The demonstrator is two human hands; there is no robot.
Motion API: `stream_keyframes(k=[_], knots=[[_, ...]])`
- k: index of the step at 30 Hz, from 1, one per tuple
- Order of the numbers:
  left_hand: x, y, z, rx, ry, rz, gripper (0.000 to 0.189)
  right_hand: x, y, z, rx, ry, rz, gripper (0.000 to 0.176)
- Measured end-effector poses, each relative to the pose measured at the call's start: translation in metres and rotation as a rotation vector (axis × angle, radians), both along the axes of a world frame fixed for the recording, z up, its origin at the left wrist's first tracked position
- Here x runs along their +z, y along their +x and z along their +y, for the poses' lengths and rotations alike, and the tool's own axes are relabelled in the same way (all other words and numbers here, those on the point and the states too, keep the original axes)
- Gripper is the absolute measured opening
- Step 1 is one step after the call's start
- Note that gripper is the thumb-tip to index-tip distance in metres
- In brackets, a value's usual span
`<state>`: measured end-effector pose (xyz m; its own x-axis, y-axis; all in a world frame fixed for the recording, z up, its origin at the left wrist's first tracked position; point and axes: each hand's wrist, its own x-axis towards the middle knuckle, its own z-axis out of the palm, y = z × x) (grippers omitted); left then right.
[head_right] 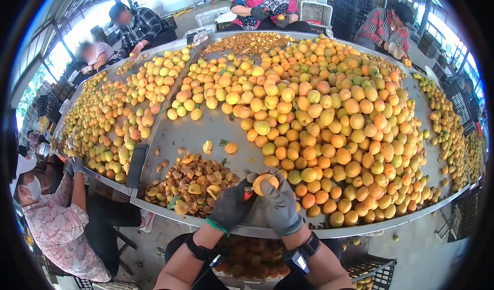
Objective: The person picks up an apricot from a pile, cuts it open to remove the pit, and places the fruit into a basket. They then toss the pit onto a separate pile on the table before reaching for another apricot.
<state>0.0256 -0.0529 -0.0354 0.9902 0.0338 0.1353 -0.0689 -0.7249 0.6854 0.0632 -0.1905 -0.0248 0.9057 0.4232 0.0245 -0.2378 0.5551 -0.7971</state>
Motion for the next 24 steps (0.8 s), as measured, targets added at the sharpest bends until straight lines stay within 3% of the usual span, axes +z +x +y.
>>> stream_keyframes(k=[2, 4, 8, 10, 12, 14, 16, 21, 23, 24], knots=[[-0.003, 0.005, 0.001, -0.022, -0.106, 0.042, 0.029, 0.007, 0.003, -0.004, -0.041, 0.048, 0.029, 0.036], [0.002, 0.006, 0.002, -0.043, -0.213, 0.082, 0.027, 0.024, 0.014, -0.015, 0.129, -0.394, -0.192, 0.032], [0.001, -0.005, 0.000, -0.101, -0.354, 0.109, 0.025, 0.008, 0.011, -0.013, 0.108, -0.414, -0.330, 0.032], [0.000, -0.008, -0.004, -0.141, -0.450, 0.131, 0.023, -0.016, 0.002, -0.004, -0.007, -0.151, -0.091, 0.049], [0.007, -0.008, -0.005, -0.083, -0.441, 0.155, 0.022, -0.031, 0.005, -0.001, -0.006, -0.163, -0.035, 0.054], [-0.008, -0.001, 0.002, -0.087, -0.308, 0.093, 0.026, -0.034, 0.010, -0.001, -0.030, -0.148, -0.120, 0.037], [-0.007, 0.002, 0.007, -0.088, -0.178, 0.029, 0.030, -0.019, 0.018, -0.006, 0.015, -0.141, -0.129, 0.038], [0.009, -0.003, 0.012, 0.090, -0.064, 0.181, 0.027, 0.004, 0.012, 0.002, 0.012, -0.126, -0.163, 0.038], [0.004, -0.007, 0.008, 0.104, -0.066, 0.166, 0.027, 0.007, 0.002, 0.004, 0.028, -0.061, 0.106, 0.042], [0.003, -0.008, 0.006, 0.117, -0.067, 0.150, 0.028, 0.005, -0.001, 0.006, 0.026, -0.062, 0.107, 0.042]])
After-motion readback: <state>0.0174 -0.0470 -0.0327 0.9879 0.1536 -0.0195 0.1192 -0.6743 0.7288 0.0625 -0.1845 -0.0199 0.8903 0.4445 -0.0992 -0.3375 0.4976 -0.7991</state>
